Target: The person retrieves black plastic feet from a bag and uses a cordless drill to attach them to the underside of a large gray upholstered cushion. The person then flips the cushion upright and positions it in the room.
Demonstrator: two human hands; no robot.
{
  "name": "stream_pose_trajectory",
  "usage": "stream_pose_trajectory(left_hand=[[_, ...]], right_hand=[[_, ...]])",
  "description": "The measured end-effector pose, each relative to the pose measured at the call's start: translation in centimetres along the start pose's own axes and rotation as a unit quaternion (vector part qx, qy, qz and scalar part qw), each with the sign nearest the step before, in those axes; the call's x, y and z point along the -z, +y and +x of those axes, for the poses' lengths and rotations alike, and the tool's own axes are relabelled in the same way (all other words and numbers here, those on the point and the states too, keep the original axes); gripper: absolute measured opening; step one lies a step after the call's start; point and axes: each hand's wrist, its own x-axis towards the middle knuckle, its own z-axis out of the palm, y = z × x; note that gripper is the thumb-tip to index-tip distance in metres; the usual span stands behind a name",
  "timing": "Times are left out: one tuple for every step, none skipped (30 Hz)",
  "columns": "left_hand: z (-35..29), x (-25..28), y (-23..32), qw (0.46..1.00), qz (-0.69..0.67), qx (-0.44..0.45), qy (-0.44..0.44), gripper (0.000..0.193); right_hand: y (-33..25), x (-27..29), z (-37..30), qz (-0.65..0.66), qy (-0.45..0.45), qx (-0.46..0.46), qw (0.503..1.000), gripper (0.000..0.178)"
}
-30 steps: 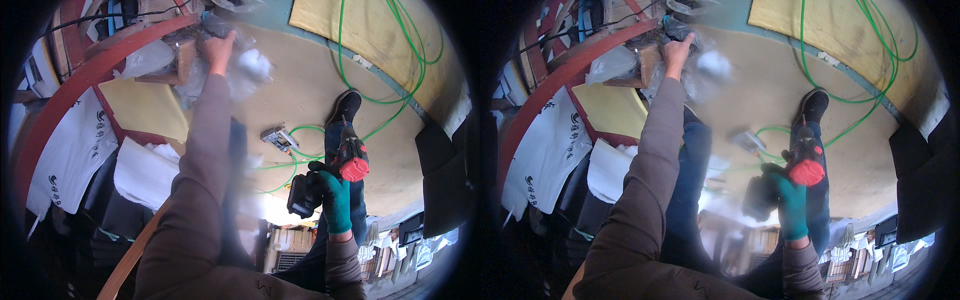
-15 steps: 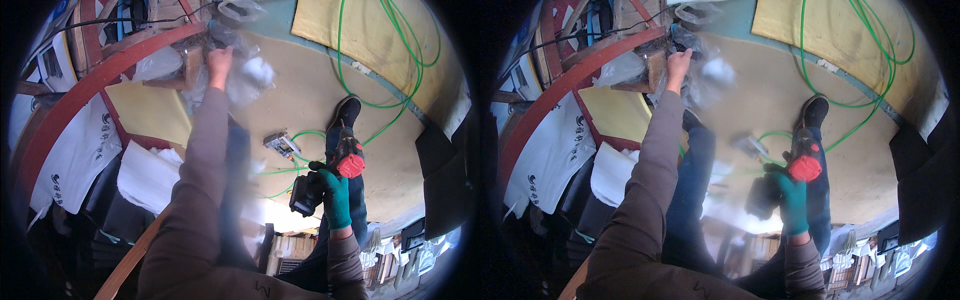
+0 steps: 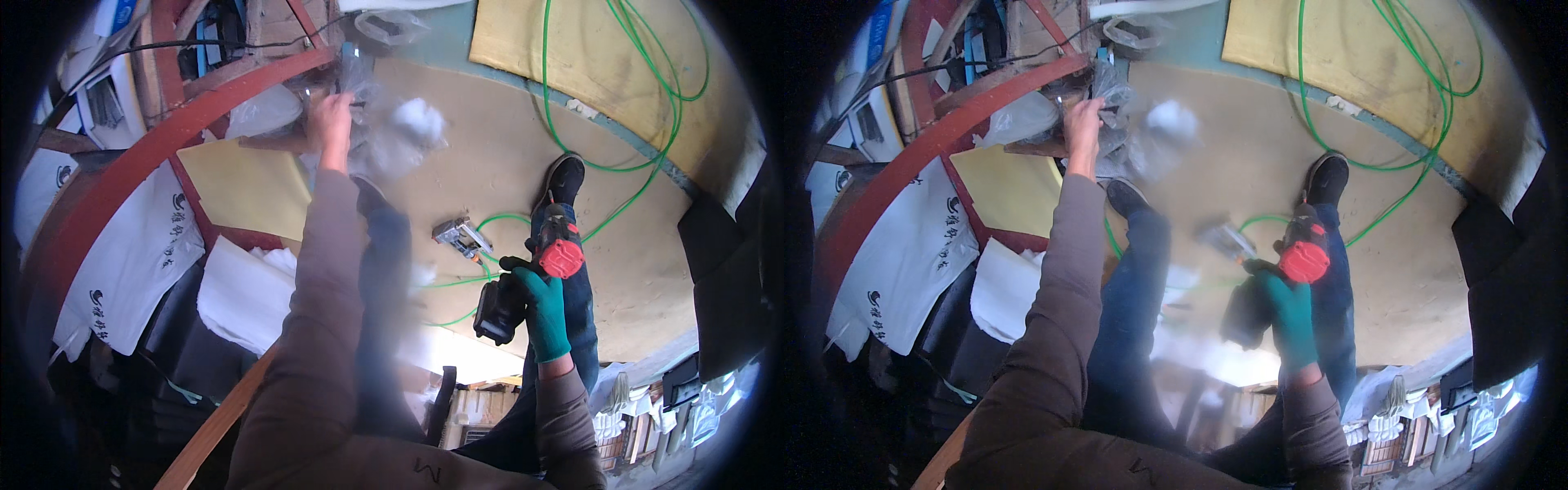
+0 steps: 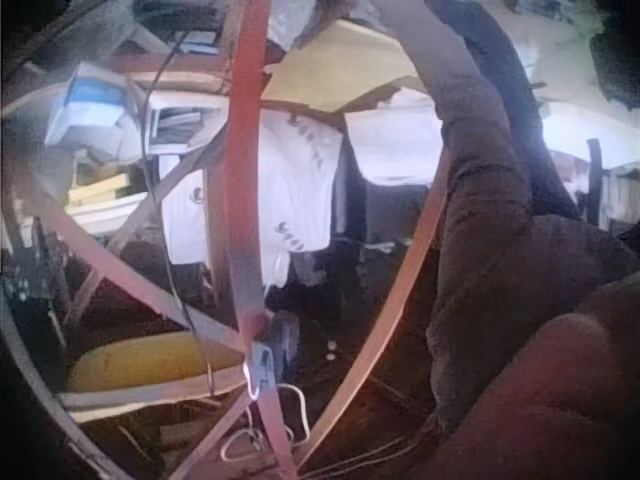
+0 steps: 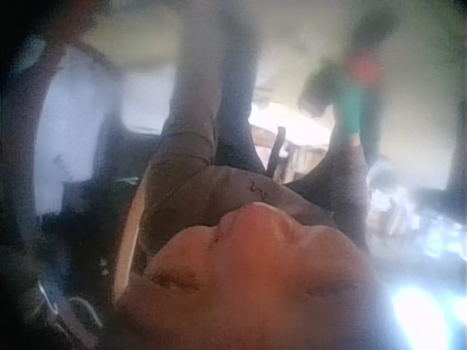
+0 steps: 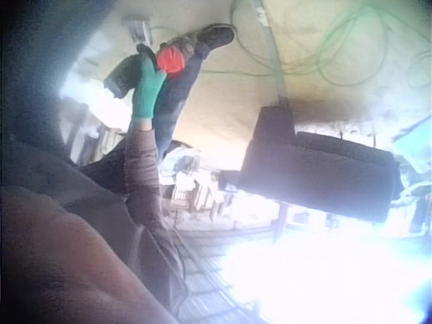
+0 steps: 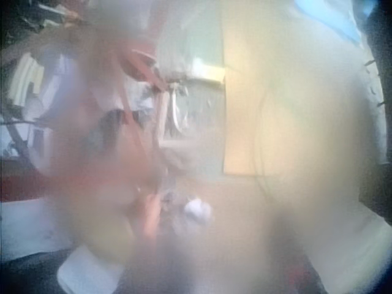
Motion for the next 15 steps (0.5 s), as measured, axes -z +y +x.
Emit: stream_pose_trajectory(left_hand=[[-1.3,0.7,1.0,1.000,-0.012,0.012,-0.010,0.022],[-2.5,1.4,2.2,0.999,-0.029,0.019,-0.022,0.021],[-3.5,2.1,3.6,0.998,-0.043,0.035,-0.031,0.020],[-5.3,2.8,4.8,0.997,-0.064,0.037,-0.034,0.019],[-7.0,3.6,6.1,0.995,-0.078,0.040,-0.044,0.020],[-8.5,4.4,7.7,0.996,-0.068,0.026,-0.054,0.020],[-10.2,5.2,9.4,0.996,-0.057,0.027,-0.067,0.020],[-11.8,6.0,11.2,0.996,-0.056,0.008,-0.075,0.020],[-13.5,6.8,13.2,0.995,-0.055,-0.002,-0.085,0.020],[-15.4,7.6,15.2,0.994,-0.053,-0.013,-0.097,0.021],[-17.3,8.4,17.2,0.994,-0.026,0.002,-0.104,0.021],[-19.2,9.0,19.1,0.994,0.000,0.016,-0.113,0.022],[-21.3,9.1,20.8,0.991,0.016,0.019,-0.133,0.022],[-23.5,9.1,22.5,0.990,-0.003,0.016,-0.139,0.023],[-25.4,9.2,24.4,0.985,-0.038,-0.013,-0.167,0.023]], right_hand=[[-0.1,0.0,0.0,-0.011,0.005,-0.002,1.000,0.048],[0.0,-0.2,-0.2,-0.019,0.017,0.024,0.999,0.033],[-0.1,-0.2,-0.1,-0.018,0.008,0.030,0.999,0.042],[-0.2,-0.2,-0.4,-0.016,0.000,0.034,0.999,0.054],[-0.3,-0.3,-0.4,-0.009,-0.011,0.043,0.999,0.053],[-0.4,-0.2,-0.8,-0.019,-0.019,0.070,0.997,0.052],[-0.6,-0.2,-1.1,-0.017,-0.015,0.066,0.998,0.051],[-0.9,-0.1,-1.6,-0.012,-0.019,0.075,0.997,0.045],[-1.2,0.3,-2.7,-0.011,-0.006,0.065,0.998,0.040],[-1.3,0.6,-4.1,0.013,0.003,0.070,0.997,0.027],[-1.6,1.2,-5.8,0.013,-0.004,0.100,0.995,0.026],[-1.9,2.0,-7.7,0.011,0.000,0.117,0.993,0.026],[-2.3,3.2,-9.8,0.007,0.023,0.126,0.992,0.026],[-2.7,4.4,-11.9,0.011,0.030,0.141,0.990,0.024],[-2.8,5.7,-14.2,-0.012,0.054,0.219,0.974,0.027]])
